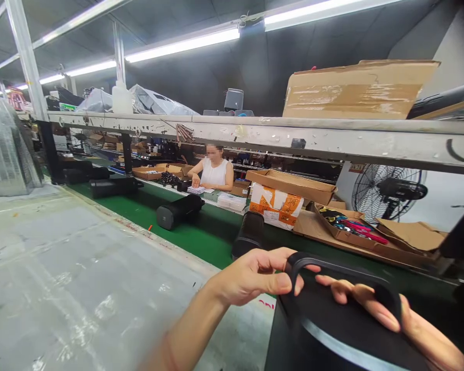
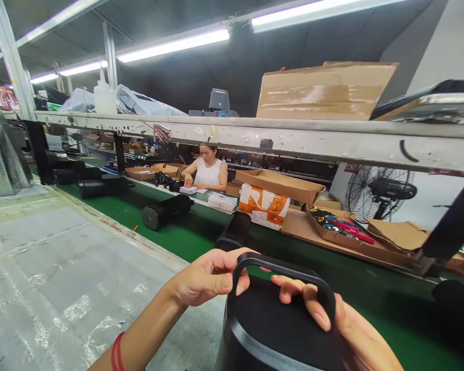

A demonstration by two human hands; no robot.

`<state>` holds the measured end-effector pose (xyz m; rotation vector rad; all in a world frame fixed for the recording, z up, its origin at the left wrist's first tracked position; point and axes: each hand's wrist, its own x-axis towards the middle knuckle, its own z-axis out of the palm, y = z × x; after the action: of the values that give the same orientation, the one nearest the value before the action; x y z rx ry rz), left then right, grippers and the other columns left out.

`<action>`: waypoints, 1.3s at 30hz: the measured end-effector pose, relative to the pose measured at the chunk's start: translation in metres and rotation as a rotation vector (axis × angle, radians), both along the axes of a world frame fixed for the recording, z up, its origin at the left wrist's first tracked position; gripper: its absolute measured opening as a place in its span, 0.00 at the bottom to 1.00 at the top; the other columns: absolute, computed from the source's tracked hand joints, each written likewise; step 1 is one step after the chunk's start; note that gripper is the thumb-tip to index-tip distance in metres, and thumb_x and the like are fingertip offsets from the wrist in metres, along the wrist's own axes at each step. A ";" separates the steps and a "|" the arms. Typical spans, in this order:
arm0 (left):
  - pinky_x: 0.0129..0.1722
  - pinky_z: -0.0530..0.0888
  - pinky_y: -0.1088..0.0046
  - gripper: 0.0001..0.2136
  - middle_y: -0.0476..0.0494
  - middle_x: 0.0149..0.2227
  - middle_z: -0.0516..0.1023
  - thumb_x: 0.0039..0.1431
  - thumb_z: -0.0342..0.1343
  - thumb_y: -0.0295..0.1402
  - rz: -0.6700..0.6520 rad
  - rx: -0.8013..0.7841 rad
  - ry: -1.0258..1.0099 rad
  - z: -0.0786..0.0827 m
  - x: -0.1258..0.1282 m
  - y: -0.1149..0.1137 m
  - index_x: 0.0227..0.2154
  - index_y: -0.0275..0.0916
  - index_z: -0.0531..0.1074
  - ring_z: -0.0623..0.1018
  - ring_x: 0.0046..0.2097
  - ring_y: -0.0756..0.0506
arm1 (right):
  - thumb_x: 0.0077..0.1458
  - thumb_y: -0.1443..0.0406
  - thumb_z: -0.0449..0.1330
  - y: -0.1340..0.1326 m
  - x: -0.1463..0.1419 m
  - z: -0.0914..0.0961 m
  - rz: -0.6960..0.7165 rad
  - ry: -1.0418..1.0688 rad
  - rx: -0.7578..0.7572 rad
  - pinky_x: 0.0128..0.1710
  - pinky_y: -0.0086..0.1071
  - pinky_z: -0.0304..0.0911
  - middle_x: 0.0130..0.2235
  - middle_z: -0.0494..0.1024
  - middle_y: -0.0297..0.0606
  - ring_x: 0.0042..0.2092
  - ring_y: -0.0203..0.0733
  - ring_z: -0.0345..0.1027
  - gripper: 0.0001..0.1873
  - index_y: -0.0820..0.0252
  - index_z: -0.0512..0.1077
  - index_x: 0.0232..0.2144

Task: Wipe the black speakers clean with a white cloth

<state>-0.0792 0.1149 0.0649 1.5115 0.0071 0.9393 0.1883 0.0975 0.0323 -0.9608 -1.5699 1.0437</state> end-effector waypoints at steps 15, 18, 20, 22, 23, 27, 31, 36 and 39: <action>0.39 0.66 0.75 0.24 0.38 0.50 0.70 0.55 0.60 0.55 0.157 -0.212 0.146 -0.003 0.002 0.006 0.40 0.36 0.74 0.69 0.47 0.44 | 0.37 0.47 0.68 -0.015 -0.050 0.034 -0.120 0.596 -0.609 0.34 0.36 0.75 0.39 0.79 0.42 0.39 0.52 0.74 0.22 0.57 0.71 0.22; 0.52 0.65 0.66 0.38 0.37 0.57 0.64 0.48 0.61 0.60 0.253 -0.060 0.325 -0.001 0.002 0.000 0.55 0.40 0.64 0.65 0.57 0.39 | 0.40 0.42 0.67 -0.016 -0.066 0.034 -0.071 0.642 -0.527 0.30 0.30 0.73 0.33 0.79 0.37 0.35 0.46 0.74 0.25 0.55 0.72 0.28; 0.58 0.62 0.60 0.44 0.35 0.59 0.62 0.41 0.69 0.55 0.338 -0.049 0.400 0.001 0.004 -0.006 0.58 0.40 0.58 0.64 0.60 0.37 | 0.38 0.33 0.62 -0.017 -0.071 0.027 -0.092 0.597 -0.423 0.35 0.33 0.74 0.41 0.79 0.40 0.43 0.51 0.74 0.37 0.54 0.74 0.38; 0.57 0.64 0.58 0.44 0.35 0.58 0.64 0.39 0.72 0.49 0.402 -0.094 0.391 0.002 0.009 -0.012 0.56 0.40 0.58 0.66 0.59 0.36 | 0.37 0.32 0.61 -0.017 -0.071 0.020 -0.118 0.527 -0.315 0.44 0.37 0.73 0.52 0.75 0.43 0.52 0.56 0.69 0.44 0.56 0.73 0.45; 0.57 0.65 0.58 0.41 0.36 0.57 0.65 0.41 0.72 0.48 0.422 -0.103 0.366 0.002 0.012 -0.015 0.55 0.40 0.59 0.67 0.58 0.36 | 0.38 0.34 0.63 -0.017 -0.069 0.017 -0.117 0.493 -0.287 0.48 0.38 0.71 0.55 0.72 0.44 0.55 0.57 0.67 0.43 0.57 0.73 0.46; 0.55 0.66 0.60 0.35 0.38 0.55 0.68 0.43 0.71 0.47 0.465 -0.083 0.289 -0.001 0.019 -0.017 0.52 0.40 0.63 0.68 0.57 0.37 | 0.43 0.37 0.62 -0.017 -0.066 0.015 -0.150 0.363 -0.264 0.60 0.44 0.60 0.56 0.71 0.41 0.60 0.58 0.61 0.36 0.54 0.73 0.45; 0.53 0.65 0.60 0.32 0.39 0.49 0.69 0.40 0.70 0.48 0.462 -0.090 0.261 -0.001 0.019 -0.011 0.46 0.38 0.67 0.68 0.54 0.36 | 0.42 0.28 0.51 -0.019 -0.058 0.029 -0.305 0.056 -0.147 0.66 0.47 0.47 0.59 0.67 0.43 0.62 0.56 0.57 0.45 0.54 0.71 0.47; 0.50 0.65 0.60 0.27 0.38 0.50 0.70 0.42 0.69 0.46 0.454 -0.110 0.316 0.002 0.016 -0.010 0.40 0.38 0.65 0.69 0.50 0.37 | 0.47 0.34 0.50 -0.028 -0.009 0.024 -0.635 -0.314 0.011 0.68 0.48 0.38 0.63 0.61 0.39 0.65 0.50 0.49 0.41 0.52 0.64 0.54; 0.50 0.63 0.62 0.26 0.37 0.53 0.69 0.40 0.71 0.45 0.434 -0.119 0.306 0.003 0.016 -0.011 0.37 0.39 0.64 0.68 0.51 0.37 | 0.34 0.38 0.58 -0.052 0.016 -0.031 -0.679 -0.477 -0.088 0.66 0.58 0.42 0.52 0.70 0.61 0.59 0.69 0.57 0.43 0.66 0.71 0.42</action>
<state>-0.0632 0.1039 0.0681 1.5574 0.6222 1.0145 0.2042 0.0451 0.0013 -1.7404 -1.3912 0.4179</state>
